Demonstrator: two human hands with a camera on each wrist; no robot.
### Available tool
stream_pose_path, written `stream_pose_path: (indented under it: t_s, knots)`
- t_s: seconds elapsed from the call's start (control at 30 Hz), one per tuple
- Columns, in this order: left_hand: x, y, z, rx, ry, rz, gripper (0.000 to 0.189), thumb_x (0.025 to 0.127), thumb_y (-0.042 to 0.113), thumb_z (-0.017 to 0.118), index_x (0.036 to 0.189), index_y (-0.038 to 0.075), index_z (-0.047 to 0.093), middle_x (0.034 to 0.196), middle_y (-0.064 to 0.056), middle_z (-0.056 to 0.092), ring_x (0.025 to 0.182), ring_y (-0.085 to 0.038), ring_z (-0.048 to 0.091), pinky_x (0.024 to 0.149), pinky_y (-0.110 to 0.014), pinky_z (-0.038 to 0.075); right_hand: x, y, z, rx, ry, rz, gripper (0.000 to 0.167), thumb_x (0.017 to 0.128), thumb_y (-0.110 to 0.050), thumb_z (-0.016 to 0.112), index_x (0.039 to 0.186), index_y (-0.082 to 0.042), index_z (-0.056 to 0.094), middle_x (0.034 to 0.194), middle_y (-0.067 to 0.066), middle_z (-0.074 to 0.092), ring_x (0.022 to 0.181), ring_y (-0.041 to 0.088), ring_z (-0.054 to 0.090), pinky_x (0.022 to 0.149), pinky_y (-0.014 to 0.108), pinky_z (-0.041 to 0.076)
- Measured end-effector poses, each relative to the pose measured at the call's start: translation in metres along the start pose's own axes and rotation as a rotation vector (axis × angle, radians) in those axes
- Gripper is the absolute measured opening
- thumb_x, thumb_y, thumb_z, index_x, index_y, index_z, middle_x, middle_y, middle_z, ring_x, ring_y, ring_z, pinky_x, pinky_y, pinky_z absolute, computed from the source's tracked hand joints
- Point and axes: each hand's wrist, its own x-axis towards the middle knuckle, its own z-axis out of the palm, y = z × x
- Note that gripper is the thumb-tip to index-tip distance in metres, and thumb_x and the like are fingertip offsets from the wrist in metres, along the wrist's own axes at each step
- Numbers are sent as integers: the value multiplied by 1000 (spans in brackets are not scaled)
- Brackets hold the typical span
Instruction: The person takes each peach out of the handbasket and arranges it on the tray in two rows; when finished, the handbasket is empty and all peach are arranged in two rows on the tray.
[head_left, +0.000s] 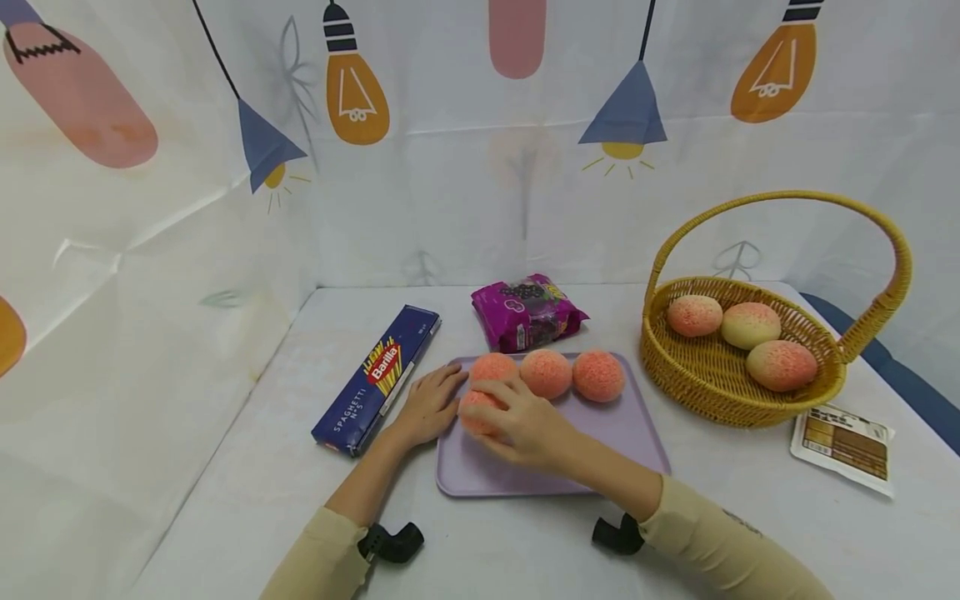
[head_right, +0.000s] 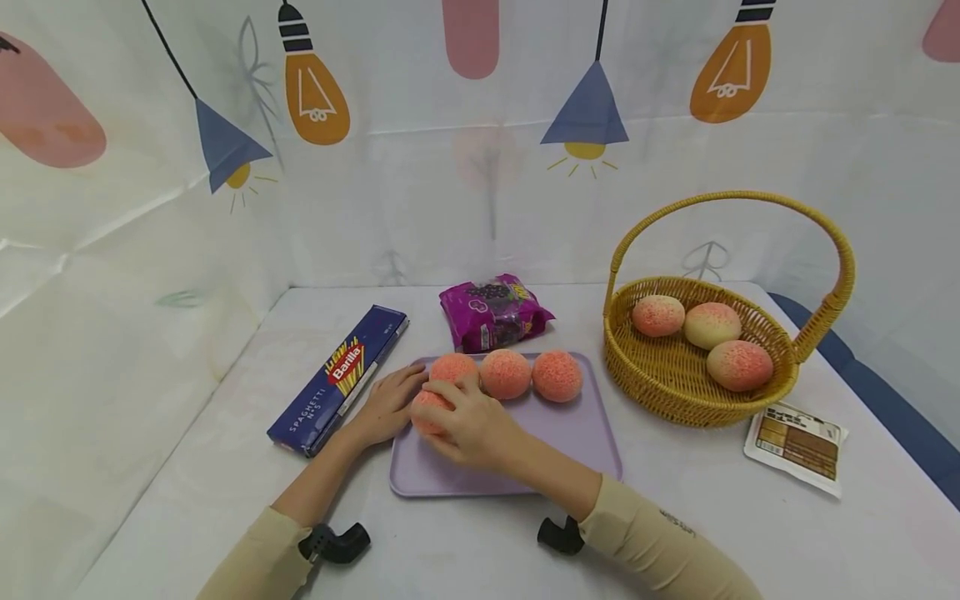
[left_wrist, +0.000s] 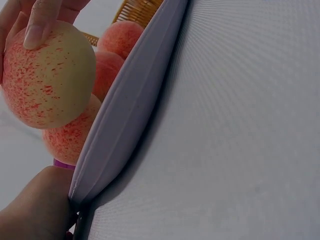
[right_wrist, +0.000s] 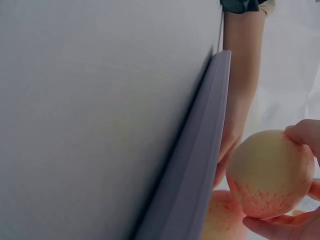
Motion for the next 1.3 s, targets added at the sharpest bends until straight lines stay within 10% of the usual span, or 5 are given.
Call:
stream_pose_path:
  t_s: [0.97, 1.3]
  knots:
    - [-1, 2, 0, -2, -11, 7, 42, 92, 17, 46, 133, 6, 46, 142, -12, 37, 130, -31, 30, 102, -50, 20, -3, -4, 18, 139, -194, 78, 48, 89, -34, 58, 132, -15, 47, 125, 13, 49, 113, 20, 48, 95, 36, 41]
    - [0, 2, 1, 28, 24, 17, 43, 89, 15, 49, 131, 4, 48, 140, -14, 39, 128, -32, 33, 101, -52, 22, -6, -3, 15, 121, -259, 115, 67, 76, -33, 71, 135, -14, 44, 126, 14, 47, 113, 21, 48, 93, 37, 42]
